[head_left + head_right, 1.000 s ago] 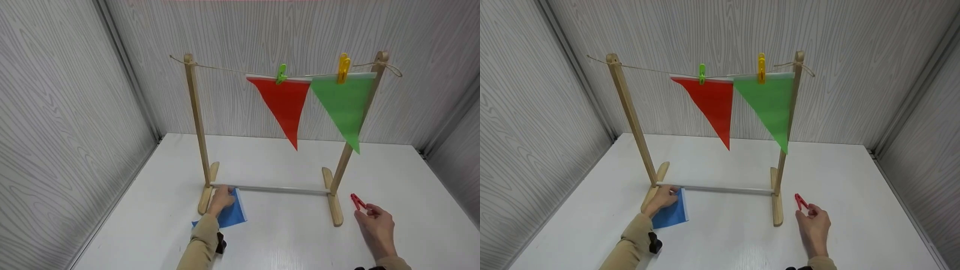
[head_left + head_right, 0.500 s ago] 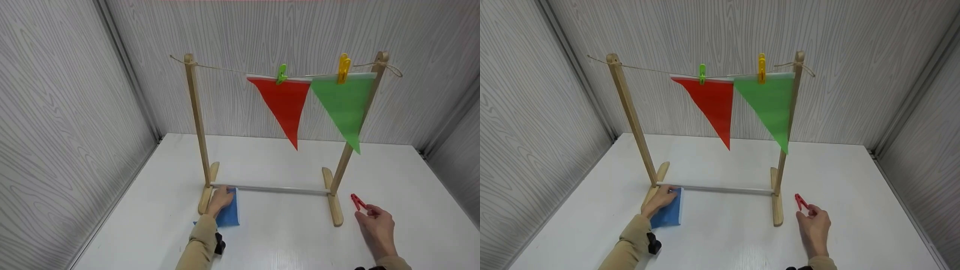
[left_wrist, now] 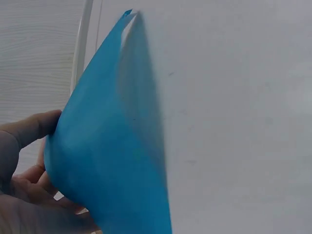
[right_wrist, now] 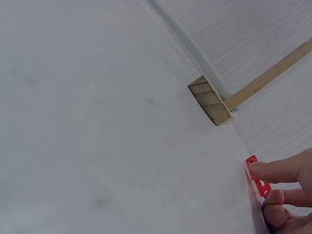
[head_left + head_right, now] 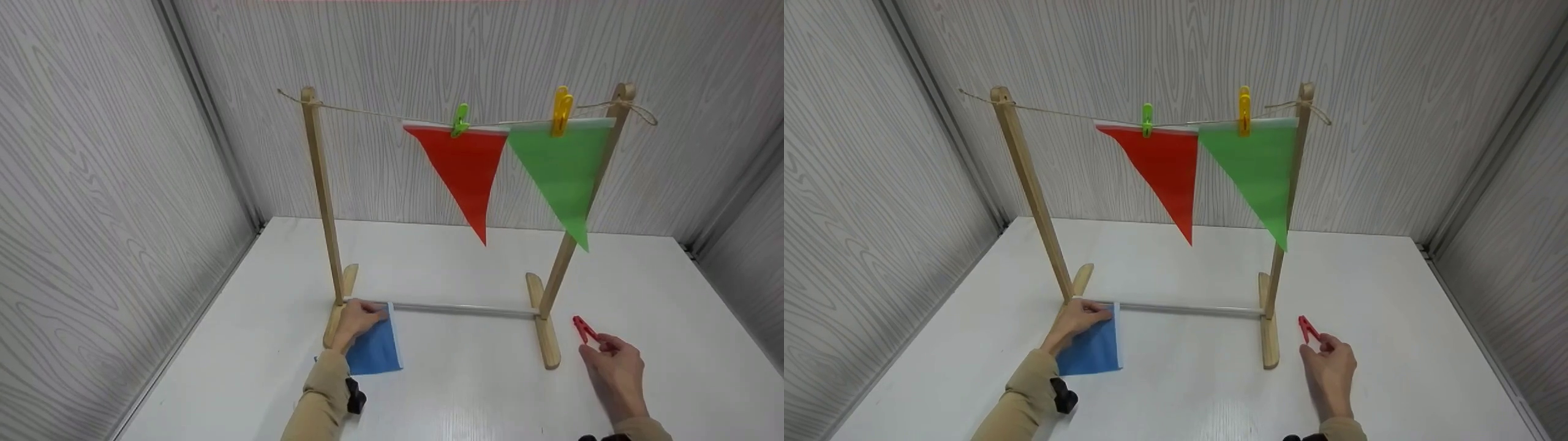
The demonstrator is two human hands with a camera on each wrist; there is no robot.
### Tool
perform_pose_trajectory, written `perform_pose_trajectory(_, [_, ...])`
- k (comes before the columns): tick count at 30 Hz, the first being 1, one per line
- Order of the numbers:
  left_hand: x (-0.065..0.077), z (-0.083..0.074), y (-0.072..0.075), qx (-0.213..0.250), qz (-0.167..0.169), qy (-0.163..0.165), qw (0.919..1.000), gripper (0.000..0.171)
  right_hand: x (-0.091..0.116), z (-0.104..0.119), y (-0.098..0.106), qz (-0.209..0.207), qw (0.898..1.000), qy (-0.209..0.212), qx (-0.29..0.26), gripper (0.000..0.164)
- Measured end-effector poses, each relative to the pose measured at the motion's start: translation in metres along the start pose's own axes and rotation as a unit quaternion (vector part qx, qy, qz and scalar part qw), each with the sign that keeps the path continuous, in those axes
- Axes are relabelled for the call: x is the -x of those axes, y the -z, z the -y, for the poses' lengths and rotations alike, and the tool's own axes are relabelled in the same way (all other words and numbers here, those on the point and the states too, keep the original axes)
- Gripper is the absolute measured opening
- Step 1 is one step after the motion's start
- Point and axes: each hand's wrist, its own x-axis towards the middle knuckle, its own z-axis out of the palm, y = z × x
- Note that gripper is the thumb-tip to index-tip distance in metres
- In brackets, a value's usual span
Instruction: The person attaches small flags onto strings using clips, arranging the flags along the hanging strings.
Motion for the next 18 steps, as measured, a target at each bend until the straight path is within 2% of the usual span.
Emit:
perform_pose_trajectory(5, [-0.0013,0.0013,0.0027,0.028,-0.003,0.010,0.9996,0.022,-0.0003,-0.0005,0.0004,0.005,1.000,-0.002,0.000,0.056])
perform_pose_trajectory(10, [-0.0005,0.0011,0.0045,0.058,-0.004,0.006,0.9983,0.019,0.0012,-0.0016,0.0013,-0.004,1.000,0.026,0.007,0.052])
perform_pose_trajectory(15, [-0.0005,0.0007,0.0052,0.100,0.007,0.011,0.9949,0.028,0.0017,-0.0007,0.0019,-0.003,0.999,0.032,0.009,0.051])
perform_pose_trajectory(18, [-0.0010,0.0010,0.0050,0.103,0.019,0.017,0.9944,0.034,0.0013,-0.0002,0.0020,-0.003,0.999,0.032,0.008,0.051])
